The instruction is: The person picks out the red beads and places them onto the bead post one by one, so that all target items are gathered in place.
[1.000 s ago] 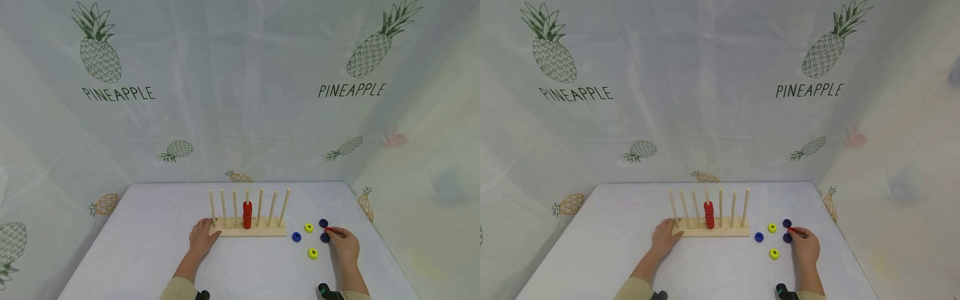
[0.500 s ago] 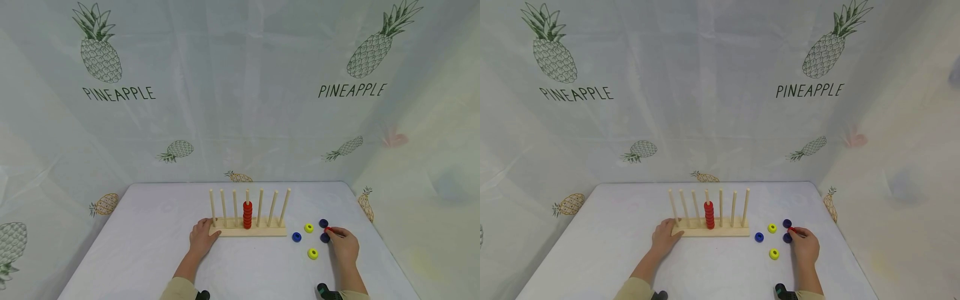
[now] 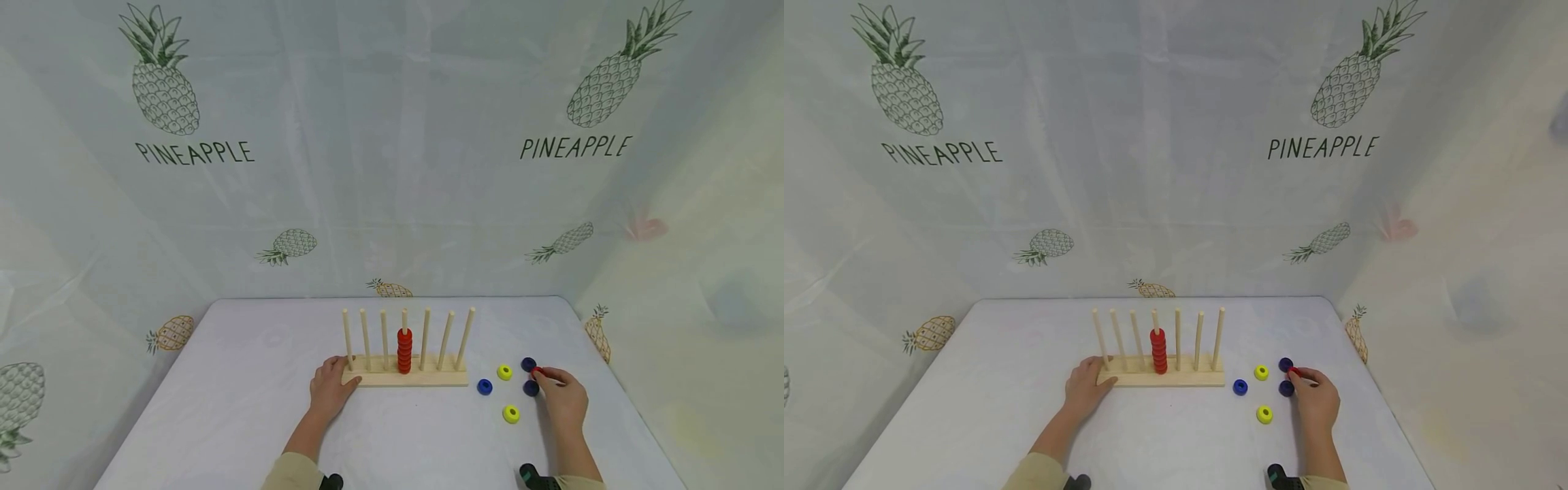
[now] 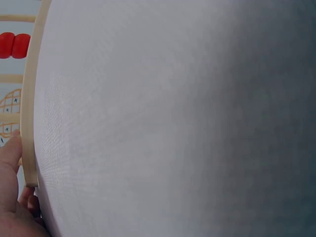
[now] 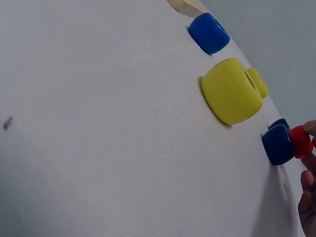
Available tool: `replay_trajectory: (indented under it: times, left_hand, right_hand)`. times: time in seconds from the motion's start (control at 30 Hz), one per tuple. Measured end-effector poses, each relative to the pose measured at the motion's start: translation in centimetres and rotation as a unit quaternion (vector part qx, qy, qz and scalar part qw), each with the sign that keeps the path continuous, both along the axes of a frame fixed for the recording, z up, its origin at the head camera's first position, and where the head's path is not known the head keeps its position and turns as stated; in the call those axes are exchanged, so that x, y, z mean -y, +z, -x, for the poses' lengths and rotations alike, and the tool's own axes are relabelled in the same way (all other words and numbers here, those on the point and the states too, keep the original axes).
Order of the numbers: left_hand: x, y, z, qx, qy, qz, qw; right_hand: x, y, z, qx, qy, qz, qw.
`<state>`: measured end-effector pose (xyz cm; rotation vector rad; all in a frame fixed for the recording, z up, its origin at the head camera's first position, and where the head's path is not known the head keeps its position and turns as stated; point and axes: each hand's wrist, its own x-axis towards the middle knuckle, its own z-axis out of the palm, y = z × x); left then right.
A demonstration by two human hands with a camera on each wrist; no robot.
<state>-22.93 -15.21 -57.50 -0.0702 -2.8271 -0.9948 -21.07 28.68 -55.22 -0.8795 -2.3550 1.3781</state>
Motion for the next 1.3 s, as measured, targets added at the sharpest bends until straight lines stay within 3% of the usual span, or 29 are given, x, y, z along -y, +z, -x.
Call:
replay_trajectory:
  times: [0.47, 0.83, 1.3]
  left_hand:
    - [0.1, -0.1, 0.2, -0.005, 0.0, -0.006, 1.0]
    - [0.1, -0.4, 0.2, -0.006, 0.001, -0.002, 1.0]
    - [0.2, -0.6, 0.2, -0.018, 0.001, 0.004, 0.9998]
  right_hand:
    - [0.8, 1.8, -0.3, -0.006, 0.033, -0.003, 0.9994]
    - [2.8, 3.6, -0.7, -0.036, 0.044, -0.008, 0.9984]
    - [6.1, 4.9, -1.5, -0.032, 0.118, 0.015, 0.9924]
